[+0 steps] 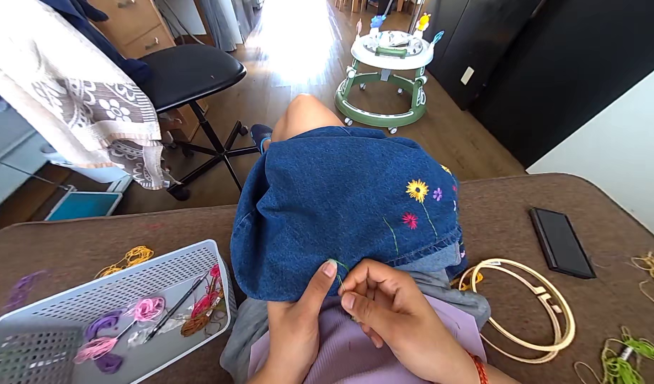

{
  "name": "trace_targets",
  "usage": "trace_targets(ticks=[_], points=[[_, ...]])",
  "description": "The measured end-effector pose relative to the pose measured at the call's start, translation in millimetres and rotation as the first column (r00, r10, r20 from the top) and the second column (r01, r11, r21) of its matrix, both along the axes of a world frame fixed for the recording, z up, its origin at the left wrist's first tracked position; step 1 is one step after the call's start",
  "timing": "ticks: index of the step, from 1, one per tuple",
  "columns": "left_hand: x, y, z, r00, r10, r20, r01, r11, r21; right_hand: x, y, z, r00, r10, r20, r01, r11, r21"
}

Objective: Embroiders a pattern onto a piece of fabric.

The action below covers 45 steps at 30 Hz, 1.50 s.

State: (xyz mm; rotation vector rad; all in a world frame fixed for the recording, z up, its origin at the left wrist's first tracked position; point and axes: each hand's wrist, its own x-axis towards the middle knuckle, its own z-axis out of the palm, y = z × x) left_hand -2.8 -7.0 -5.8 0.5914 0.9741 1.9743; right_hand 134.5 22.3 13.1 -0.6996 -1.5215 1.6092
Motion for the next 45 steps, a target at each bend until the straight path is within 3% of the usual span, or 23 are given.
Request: trace_targets(ticks=[8, 17, 26, 35, 45], points=[[-1.3, 0.3, -3.0, 0.991, 0.042, -0.125, -0.032, 0.996, 0.08, -0.7, 1.6, 1.5, 1.0, 0.002, -0.019, -0.003, 0.998, -0.062], [-1.7, 0.7, 2.3, 0.997, 0.017, -0.069, -0.016, 1.0, 0.022, -6.4, -0.4, -9.2, 0.982, -0.185, 0.035, 0.166, 0.94, 0.297], [-3.8, -1.4, 16.3, 0.973, -0.128, 0.194, 0.159, 0.975, -0.154, -9.3, 1.7, -15.8, 0.959, -0.274, 0.074, 0.208, 0.855, 0.475], [-5.3, -2.2, 21.2, 0.95, -0.224, 0.216, 0.261, 0.951, -0.163, -12.3, 0.2, -12.1, 0.917, -0.388, 0.089, 0.266, 0.763, 0.59], [-5.4, 0.6, 17.6, 0.965, -0.166, 0.203, 0.201, 0.964, -0.171, -10.1, 1.5, -10.3, 0.87, -0.468, 0.157, 0.209, 0.638, 0.741]])
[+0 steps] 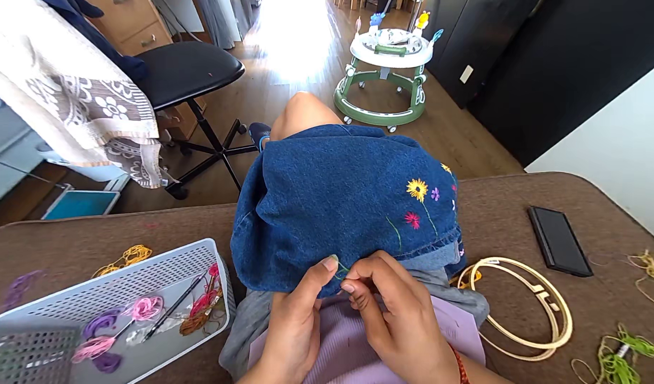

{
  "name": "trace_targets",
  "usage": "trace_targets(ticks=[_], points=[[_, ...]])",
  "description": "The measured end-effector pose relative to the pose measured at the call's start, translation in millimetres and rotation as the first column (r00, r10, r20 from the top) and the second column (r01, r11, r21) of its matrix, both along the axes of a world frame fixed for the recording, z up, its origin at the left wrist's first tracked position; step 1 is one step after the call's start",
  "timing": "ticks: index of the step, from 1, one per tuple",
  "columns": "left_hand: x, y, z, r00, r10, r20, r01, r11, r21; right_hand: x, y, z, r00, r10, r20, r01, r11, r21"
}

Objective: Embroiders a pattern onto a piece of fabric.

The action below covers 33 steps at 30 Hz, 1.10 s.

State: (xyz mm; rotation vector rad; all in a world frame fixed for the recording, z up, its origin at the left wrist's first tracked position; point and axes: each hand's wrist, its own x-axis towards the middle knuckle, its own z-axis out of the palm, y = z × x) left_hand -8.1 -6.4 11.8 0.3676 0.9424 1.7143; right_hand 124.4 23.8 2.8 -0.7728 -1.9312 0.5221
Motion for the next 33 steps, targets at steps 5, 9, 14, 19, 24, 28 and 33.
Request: trace_targets(ticks=[5, 9, 14, 19, 24, 28, 33], points=[[5.3, -0.4, 0.9, 0.997, 0.053, -0.055, -0.052, 0.998, 0.025, 0.5, -0.8, -0.8, 0.998, 0.01, -0.067, -0.012, 0.999, -0.032], [5.6, -0.6, -1.9, 0.994, 0.06, -0.086, -0.055, 0.996, 0.064, -1.8, -1.1, 1.4, 0.991, 0.013, -0.133, -0.025, 0.996, -0.083], [6.4, -2.1, -8.4, 0.997, 0.006, -0.071, -0.001, 0.998, 0.066, -2.5, 2.1, 8.7, 0.982, 0.025, -0.187, -0.037, 0.997, -0.06], [7.4, -2.6, -9.8, 0.992, 0.062, -0.107, -0.045, 0.987, 0.154, 5.8, 7.8, 19.7, 1.0, -0.004, -0.005, 0.004, 1.0, -0.025], [6.8, -1.6, -12.6, 0.992, 0.08, -0.094, -0.058, 0.975, 0.217, 8.7, 24.9, 50.7, 0.979, 0.179, -0.099, -0.192, 0.971, -0.144], [4.0, -0.9, -17.7, 0.994, 0.057, -0.092, -0.025, 0.947, 0.319, 4.8, 48.0, 88.5, 0.871, 0.359, -0.335, -0.458, 0.84, -0.29], [0.5, 0.1, -23.0, 0.992, 0.038, -0.12, 0.022, 0.887, 0.462, -12.5, 55.4, 108.0, 0.845, 0.416, -0.335, -0.526, 0.754, -0.392]])
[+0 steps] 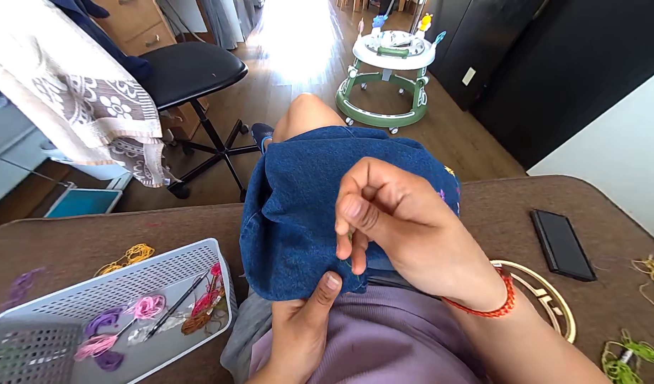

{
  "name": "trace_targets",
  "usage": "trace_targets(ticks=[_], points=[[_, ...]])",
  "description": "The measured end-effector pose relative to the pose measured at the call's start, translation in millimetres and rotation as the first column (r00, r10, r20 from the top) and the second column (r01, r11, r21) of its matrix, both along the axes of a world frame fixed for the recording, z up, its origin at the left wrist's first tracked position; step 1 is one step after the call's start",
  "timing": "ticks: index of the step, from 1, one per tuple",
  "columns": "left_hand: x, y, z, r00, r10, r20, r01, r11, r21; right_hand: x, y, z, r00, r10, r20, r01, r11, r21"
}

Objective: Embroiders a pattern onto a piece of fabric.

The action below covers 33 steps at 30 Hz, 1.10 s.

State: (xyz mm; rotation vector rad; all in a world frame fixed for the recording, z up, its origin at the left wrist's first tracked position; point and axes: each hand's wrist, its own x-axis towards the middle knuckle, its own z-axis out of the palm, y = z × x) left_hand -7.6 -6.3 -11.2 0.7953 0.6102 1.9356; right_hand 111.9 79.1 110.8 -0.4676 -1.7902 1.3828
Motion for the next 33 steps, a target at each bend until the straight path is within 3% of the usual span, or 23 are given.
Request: trace_targets(ticks=[5, 14, 19, 27, 33], points=[[-5.8, -4.1, -3.2, 0.992, -0.01, -0.122, 0.021, 0.996, 0.088, 3.6, 3.5, 1.5, 0.997, 0.003, 0.076, -0.011, 0.994, 0.104], [-2.4, -2.1, 2.6, 0.887, 0.252, -0.387, -0.218, 0.967, 0.129, 0.8, 2.2, 1.7, 0.992, -0.079, 0.101, 0.062, 0.985, 0.16], [-1.7, -4.0, 0.2, 0.836, 0.275, -0.475, -0.258, 0.961, 0.102, 2.3, 5.3, 3.5, 0.99, -0.131, 0.056, 0.118, 0.974, 0.195], [-2.7, -4.7, 0.2, 0.859, 0.205, -0.468, -0.204, 0.977, 0.054, 6.3, 19.4, 31.1, 0.997, -0.015, -0.078, 0.018, 0.999, 0.04], [-3.8, -4.2, -0.3, 0.879, 0.197, -0.434, -0.176, 0.98, 0.09, -5.6, 24.6, 38.6, 0.988, -0.04, -0.146, 0.055, 0.993, 0.103]])
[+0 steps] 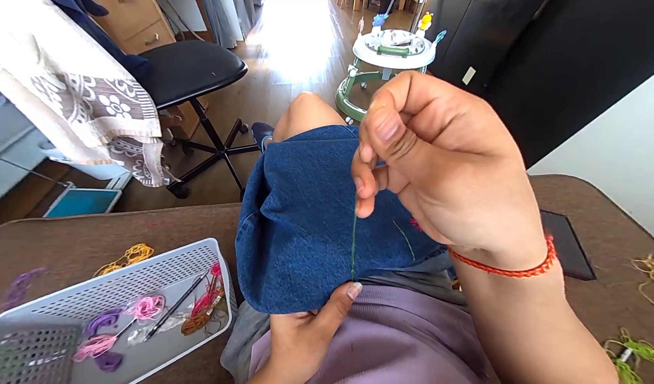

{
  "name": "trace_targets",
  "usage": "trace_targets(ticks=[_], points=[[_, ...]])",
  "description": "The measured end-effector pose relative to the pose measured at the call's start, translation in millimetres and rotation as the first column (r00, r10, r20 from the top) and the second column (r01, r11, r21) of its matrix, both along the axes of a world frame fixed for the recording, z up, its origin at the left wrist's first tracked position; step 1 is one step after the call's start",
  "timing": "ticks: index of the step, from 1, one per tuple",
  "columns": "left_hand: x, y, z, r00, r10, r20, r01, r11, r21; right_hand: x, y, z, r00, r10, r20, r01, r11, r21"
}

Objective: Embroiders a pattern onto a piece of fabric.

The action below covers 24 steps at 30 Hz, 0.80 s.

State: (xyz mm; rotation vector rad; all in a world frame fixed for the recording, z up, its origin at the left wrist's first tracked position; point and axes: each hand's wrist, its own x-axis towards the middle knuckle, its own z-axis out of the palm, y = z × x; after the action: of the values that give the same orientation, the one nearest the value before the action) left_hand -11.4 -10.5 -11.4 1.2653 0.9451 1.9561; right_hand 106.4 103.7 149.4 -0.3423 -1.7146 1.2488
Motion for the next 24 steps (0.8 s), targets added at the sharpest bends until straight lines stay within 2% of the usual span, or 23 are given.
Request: trace_targets(ticks=[5, 9, 11, 16, 19, 21, 24], points=[[-0.5, -0.5, 0.0, 1.0, -0.013, 0.0, 0.013, 1.0, -0.019, -6.1, 1.7, 1.0, 1.0, -0.024, -0.019, 0.024, 1.0, -0.009], [-1.1, -1.6, -3.2, 0.976, -0.133, 0.172, 0.142, 0.989, -0.044, -0.1, 3.7, 5.4, 1.0, -0.011, 0.027, 0.013, 0.997, -0.075], [-0.8, -0.1, -3.4, 0.965, -0.138, 0.224, 0.149, 0.988, -0.035, 4.4, 5.6, 7.3, 0.999, 0.018, 0.027, -0.014, 0.994, -0.11], [0.8, 0.5, -3.0, 0.974, -0.117, 0.193, 0.127, 0.991, -0.043, 12.3, 9.2, 16.8, 0.999, -0.027, -0.026, 0.025, 0.995, -0.095], [-2.5, -0.6, -4.7, 0.963, -0.182, 0.2, 0.191, 0.981, -0.029, 12.1, 11.2, 20.4, 0.998, -0.041, -0.039, 0.038, 0.996, -0.081], [-3.9, -2.0, -5.7, 0.917, -0.261, 0.303, 0.279, 0.96, -0.015, 9.6, 11.3, 18.9, 0.998, -0.049, -0.047, 0.045, 0.996, -0.073], [-6.6, 0.6, 1.6, 0.726, -0.291, 0.623, 0.399, 0.916, -0.037, 5.9, 8.6, 14.0, 0.999, -0.033, -0.034, 0.03, 0.996, -0.08]])
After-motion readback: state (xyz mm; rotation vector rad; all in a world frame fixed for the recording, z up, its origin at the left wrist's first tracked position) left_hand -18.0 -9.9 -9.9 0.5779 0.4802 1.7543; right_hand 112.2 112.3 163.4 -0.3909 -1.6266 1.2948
